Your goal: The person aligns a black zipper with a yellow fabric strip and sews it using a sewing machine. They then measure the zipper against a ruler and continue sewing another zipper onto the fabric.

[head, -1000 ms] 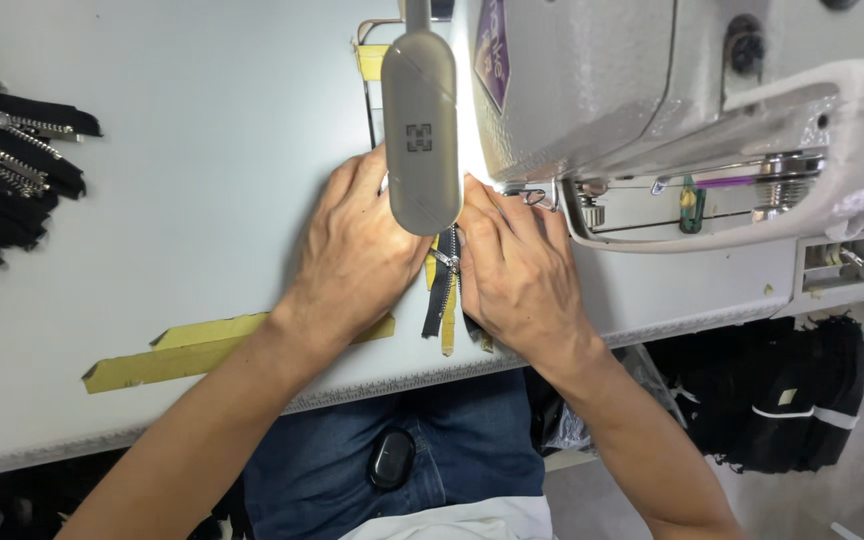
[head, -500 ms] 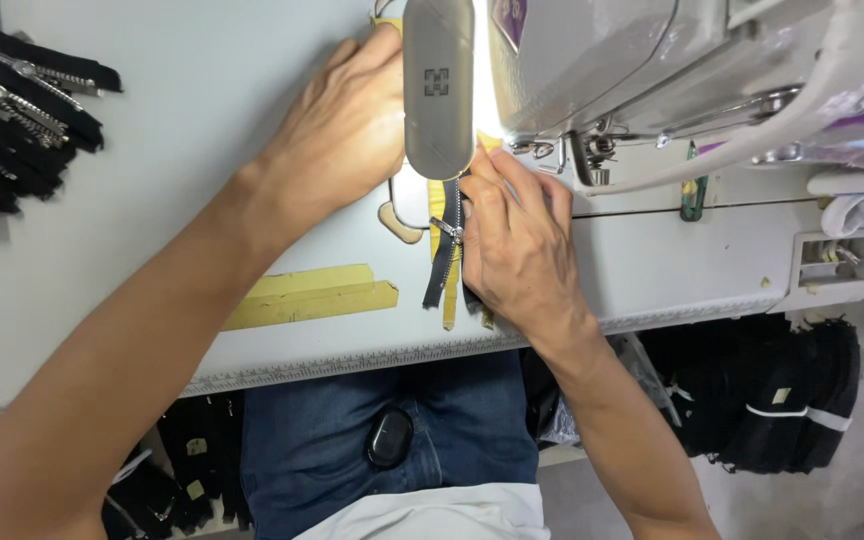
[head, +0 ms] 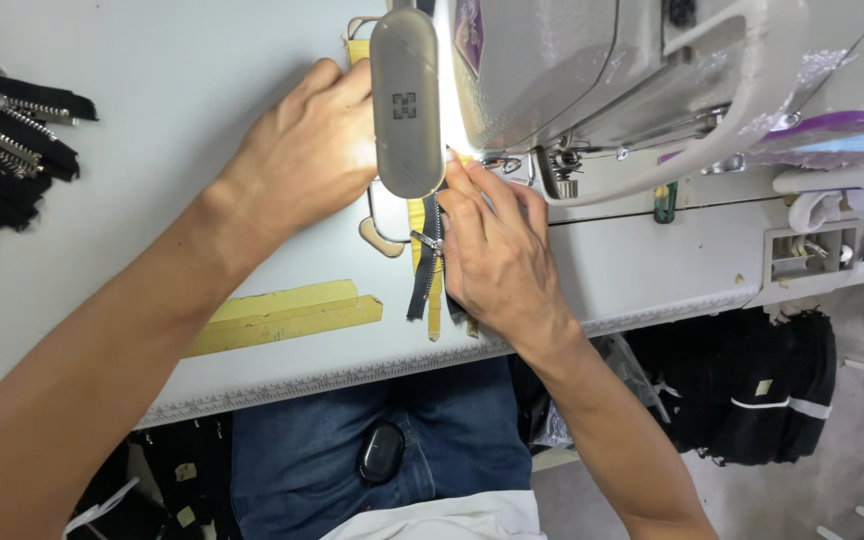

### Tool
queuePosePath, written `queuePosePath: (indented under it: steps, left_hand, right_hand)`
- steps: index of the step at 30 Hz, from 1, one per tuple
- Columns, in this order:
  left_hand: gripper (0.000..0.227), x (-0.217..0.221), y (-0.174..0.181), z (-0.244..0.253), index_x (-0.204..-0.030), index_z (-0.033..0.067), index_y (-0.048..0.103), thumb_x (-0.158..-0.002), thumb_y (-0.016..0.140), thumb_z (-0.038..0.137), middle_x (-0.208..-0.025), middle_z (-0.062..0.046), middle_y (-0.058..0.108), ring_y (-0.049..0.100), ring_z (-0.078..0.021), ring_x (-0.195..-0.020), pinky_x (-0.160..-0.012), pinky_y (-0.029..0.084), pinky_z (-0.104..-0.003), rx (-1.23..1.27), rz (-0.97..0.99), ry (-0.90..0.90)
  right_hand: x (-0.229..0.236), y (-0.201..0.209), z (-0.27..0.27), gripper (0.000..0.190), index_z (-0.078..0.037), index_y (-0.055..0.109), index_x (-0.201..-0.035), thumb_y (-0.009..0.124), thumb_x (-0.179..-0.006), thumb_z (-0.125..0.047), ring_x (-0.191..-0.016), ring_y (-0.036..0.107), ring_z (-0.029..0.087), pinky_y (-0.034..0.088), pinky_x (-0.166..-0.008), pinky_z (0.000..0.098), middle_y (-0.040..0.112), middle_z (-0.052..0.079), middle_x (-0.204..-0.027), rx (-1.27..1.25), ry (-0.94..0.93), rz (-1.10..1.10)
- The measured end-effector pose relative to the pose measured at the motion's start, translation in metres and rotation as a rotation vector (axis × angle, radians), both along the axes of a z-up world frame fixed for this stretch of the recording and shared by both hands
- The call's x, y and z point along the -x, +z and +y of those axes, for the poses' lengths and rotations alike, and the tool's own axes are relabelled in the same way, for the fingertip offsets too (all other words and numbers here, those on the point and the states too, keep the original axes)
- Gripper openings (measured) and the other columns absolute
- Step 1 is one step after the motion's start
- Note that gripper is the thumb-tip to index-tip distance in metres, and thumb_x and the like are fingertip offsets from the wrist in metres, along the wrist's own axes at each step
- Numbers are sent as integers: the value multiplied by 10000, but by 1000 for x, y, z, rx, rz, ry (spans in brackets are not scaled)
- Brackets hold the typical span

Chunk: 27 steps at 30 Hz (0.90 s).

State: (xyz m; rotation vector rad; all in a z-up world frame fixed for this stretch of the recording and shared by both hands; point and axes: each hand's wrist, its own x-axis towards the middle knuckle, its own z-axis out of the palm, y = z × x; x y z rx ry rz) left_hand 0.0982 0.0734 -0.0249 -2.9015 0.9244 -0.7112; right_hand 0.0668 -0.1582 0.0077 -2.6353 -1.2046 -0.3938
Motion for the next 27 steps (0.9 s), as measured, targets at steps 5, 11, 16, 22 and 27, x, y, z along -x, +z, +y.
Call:
queuePosePath:
  steps: [5,11,16,22,27]
  left_hand:
    - [313,9,7,-7,-714,242,477,-816,674,20,-789,60,536,533,-205,-871,-755,417,-338,-20,-94,-17]
    - [124,43,9,-35,-1005,47,594,-951,675,-30,-940,-108,545,535,-341,-905,-814,465,-449,387,207,7]
    - [130,43,11,-42,-1143,42,654,-1111,595,154,-913,-122,563,550,-348,-865,-836,494,-458,445,189,93]
    - [260,40,8,-37,-1314,95,652,-1134,500,206,-938,-97,595,561,-341,-905,-888,468,-447,475,291,103]
    - [165,40,4,-37,-1018,58,633,-1089,577,195,-973,-131,572,545,-367,-926,-857,479,-461,508,282,135]
  right_hand:
    - [-2,0,-3,166,-55,641,-1130,630,-965,-33,-1264,627,266,451,-987,425,673,125,-1395,25,13,-16]
    - [-3,0,-9,212,-105,641,-1193,619,-982,-114,-1215,640,198,449,-874,373,661,26,-1421,69,-60,20]
    - [-7,1,-11,228,-88,619,-1220,615,-992,-107,-1178,647,213,519,-769,374,673,28,-1392,-7,-45,62]
    - [-15,8,-14,161,-31,597,-1157,590,-998,-56,-982,631,239,539,-569,364,640,46,-1447,-27,41,126]
    - [-20,5,-18,175,-19,601,-1169,616,-998,-52,-1031,670,339,556,-906,411,649,81,-1422,-78,83,232]
